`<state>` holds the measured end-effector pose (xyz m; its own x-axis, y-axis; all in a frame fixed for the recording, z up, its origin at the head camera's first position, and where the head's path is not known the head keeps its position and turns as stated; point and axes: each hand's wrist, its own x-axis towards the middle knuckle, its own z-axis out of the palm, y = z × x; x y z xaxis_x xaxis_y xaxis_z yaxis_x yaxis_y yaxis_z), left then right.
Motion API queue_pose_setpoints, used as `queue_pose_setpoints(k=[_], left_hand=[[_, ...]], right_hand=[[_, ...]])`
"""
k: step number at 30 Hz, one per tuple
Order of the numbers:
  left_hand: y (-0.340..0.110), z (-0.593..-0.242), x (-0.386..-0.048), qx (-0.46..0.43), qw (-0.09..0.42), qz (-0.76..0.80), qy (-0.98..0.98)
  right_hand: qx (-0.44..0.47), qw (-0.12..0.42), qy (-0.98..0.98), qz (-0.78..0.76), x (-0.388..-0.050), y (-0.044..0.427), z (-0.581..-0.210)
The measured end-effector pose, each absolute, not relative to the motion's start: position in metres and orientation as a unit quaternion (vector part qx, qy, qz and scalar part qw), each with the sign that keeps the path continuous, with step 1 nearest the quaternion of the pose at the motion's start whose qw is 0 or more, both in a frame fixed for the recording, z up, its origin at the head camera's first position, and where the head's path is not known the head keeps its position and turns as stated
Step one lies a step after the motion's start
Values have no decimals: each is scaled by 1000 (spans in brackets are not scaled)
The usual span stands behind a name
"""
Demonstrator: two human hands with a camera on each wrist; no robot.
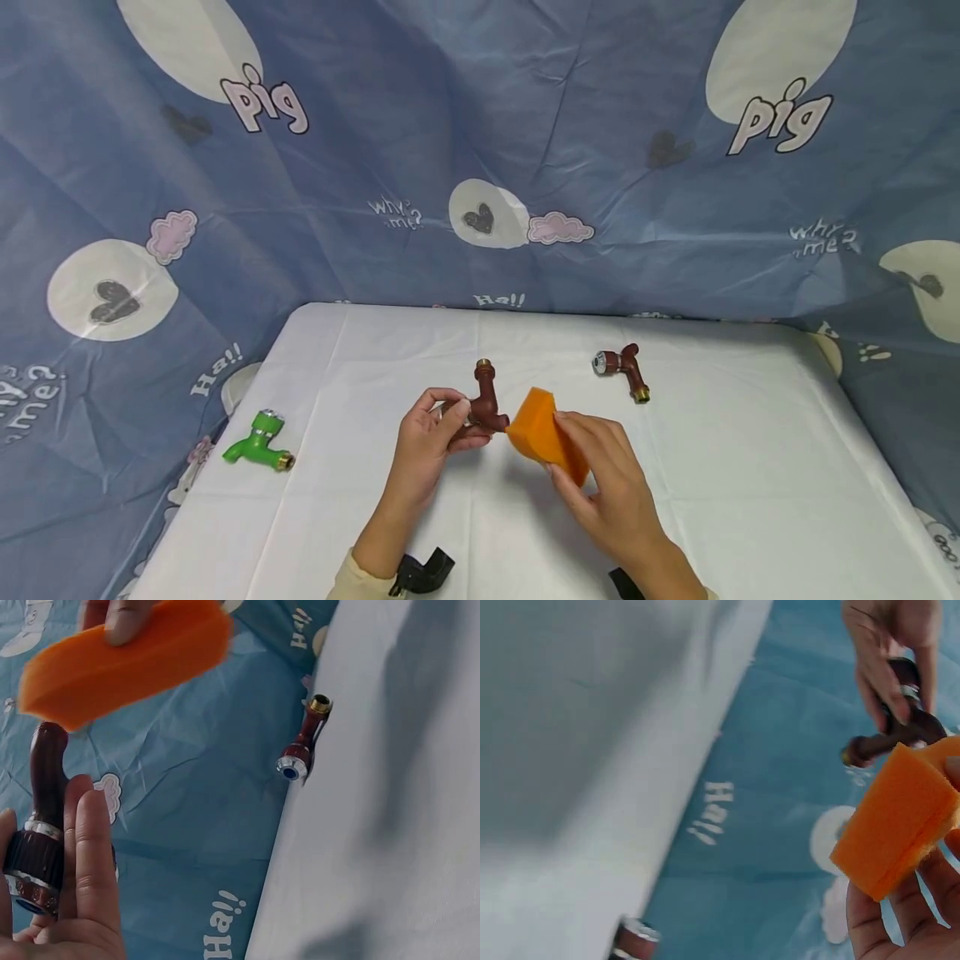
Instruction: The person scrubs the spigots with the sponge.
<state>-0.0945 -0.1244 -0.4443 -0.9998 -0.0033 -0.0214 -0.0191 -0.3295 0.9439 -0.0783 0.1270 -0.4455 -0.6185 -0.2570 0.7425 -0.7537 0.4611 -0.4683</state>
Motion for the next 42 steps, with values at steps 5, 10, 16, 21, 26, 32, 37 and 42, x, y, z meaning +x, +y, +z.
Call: queue_pose_setpoints(k=[5,10,16,21,26,32,37,42], left_hand=[[-122,-442,-93,7,13,806,592],[-121,-443,-92,36,31,794,607],[-117,-442,-89,62,45,779,623],[-115,-441,-87,72,53,758,646],[-114,-439,-86,80,56,750,654],[-116,-438,-86,70,54,743,663],[-117,-437,-87,67,54,737,671],[-117,-438,-87,71,61,737,670]], right_hand=[[323,318,-787,419,-87,125,-425],[342,315,-784,411,-97,122,-413],[356,298,-803,374,-113,121,-409],[353,280,-820,352,-120,120,-408],[351,255,-837,334,-117,116,-410],[371,250,-837,316,-105,113,-418],[375,245,-841,302,-100,115,-420],[381,222,-848,292,-97,119,-416]])
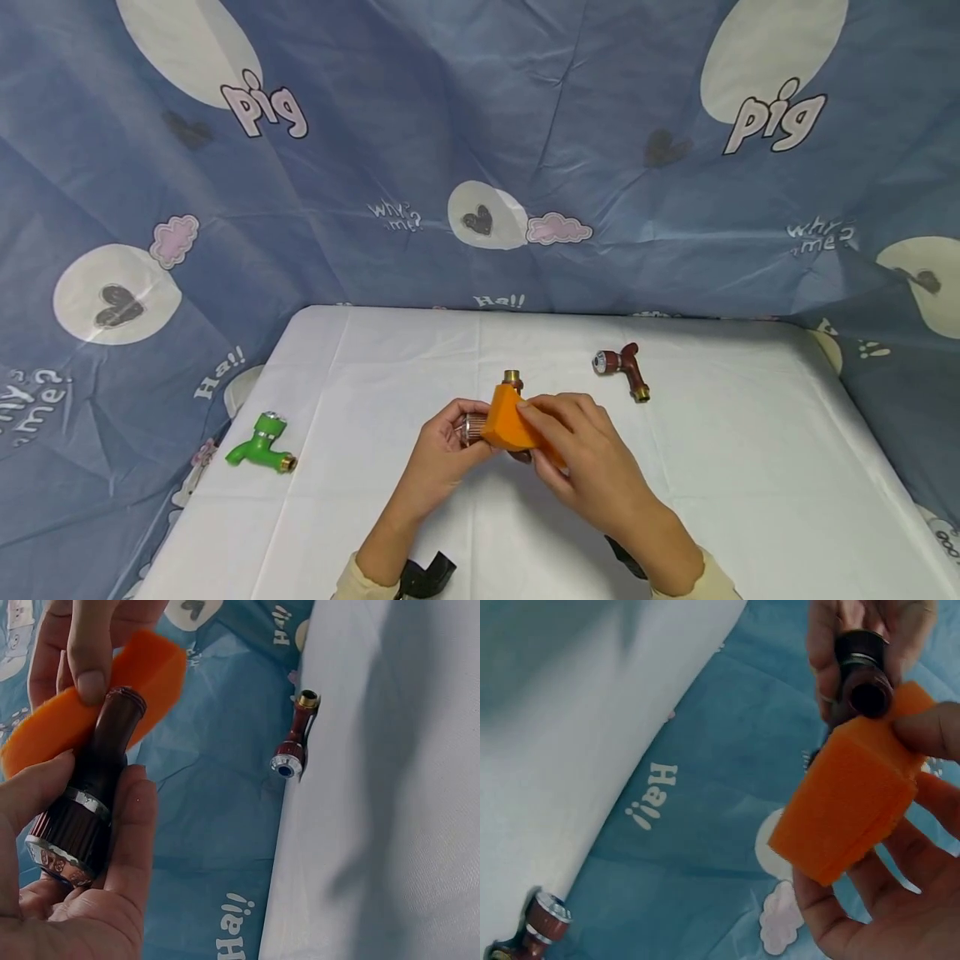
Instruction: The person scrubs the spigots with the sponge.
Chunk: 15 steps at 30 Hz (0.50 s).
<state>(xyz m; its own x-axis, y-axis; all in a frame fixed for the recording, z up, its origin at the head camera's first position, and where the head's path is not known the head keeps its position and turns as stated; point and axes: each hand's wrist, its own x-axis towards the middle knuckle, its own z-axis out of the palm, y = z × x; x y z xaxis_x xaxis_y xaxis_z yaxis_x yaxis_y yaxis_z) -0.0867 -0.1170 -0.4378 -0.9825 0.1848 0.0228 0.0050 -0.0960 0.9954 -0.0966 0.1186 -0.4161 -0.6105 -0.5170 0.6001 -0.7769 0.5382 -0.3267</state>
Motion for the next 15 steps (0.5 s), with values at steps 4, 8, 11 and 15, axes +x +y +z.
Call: queue_pose_setpoints(k=[4,8,11,15], left_hand=[[-118,-440,-87,74,63,740,665],[-119,-441,-87,70,58,744,661],[-120,-441,-88,69,62,750,655],[-122,-440,-89,78,64,756,647]], right_hand=[[389,194,-857,278,-93,123,-411],[393,169,-868,254,-88,126,-407],[392,158,-873,244,-85,128,-405],[394,158,-873,242,-81,130,-405]])
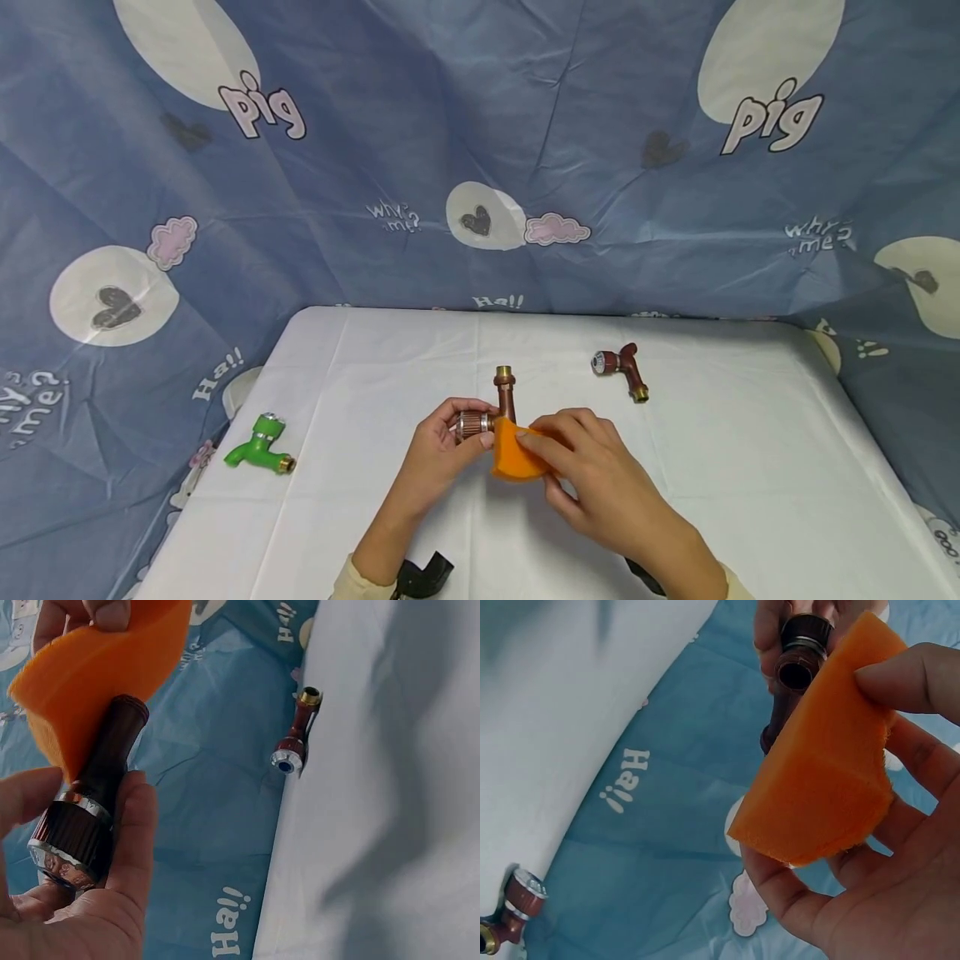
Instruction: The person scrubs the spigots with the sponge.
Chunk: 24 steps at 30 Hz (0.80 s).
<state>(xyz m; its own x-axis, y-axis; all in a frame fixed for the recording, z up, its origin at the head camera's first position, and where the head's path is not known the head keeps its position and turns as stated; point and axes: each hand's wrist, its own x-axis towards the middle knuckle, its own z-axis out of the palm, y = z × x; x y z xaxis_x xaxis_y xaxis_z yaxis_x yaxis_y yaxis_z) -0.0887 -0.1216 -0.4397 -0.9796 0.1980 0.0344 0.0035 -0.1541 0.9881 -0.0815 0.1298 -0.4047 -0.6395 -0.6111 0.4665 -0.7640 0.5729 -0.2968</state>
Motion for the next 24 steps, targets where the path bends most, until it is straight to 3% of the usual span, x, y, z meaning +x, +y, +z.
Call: queue_pose_setpoints(k=[24], left_hand=[[-129,-442,-90,75,67,729,677]], right_hand=[[359,130,-885,268,-73,155,-422]])
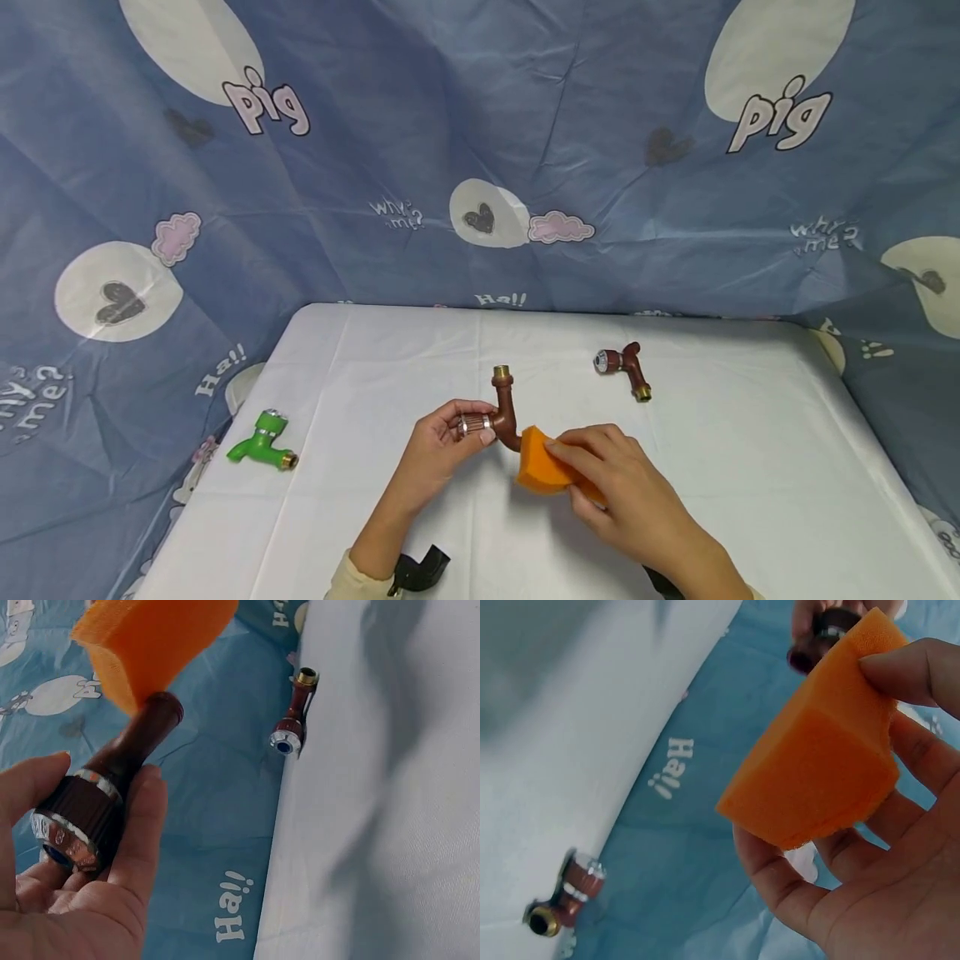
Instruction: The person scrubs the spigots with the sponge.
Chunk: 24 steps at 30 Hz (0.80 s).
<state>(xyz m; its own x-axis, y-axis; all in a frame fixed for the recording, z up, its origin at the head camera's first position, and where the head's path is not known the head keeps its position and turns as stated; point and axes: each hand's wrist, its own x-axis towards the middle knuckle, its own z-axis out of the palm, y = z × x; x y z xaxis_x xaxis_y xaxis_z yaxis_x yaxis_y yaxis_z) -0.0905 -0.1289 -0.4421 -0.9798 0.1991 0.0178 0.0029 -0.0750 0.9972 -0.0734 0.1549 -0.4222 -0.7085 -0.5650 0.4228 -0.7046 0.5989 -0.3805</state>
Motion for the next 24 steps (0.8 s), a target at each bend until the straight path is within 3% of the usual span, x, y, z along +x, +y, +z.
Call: queue_pose_setpoints(k=[5,14,24], left_hand=[[-129,-442,-89,102,84,712,690],[-122,-438,-86,127,113,712,681],[-120,-436,-86,150,112,714,674]], right_hand=[[313,127,-891,302,-80,165,-419],[282,202,-835,428,-99,157,-420],[267,183,-828,457,-93,132,-435]])
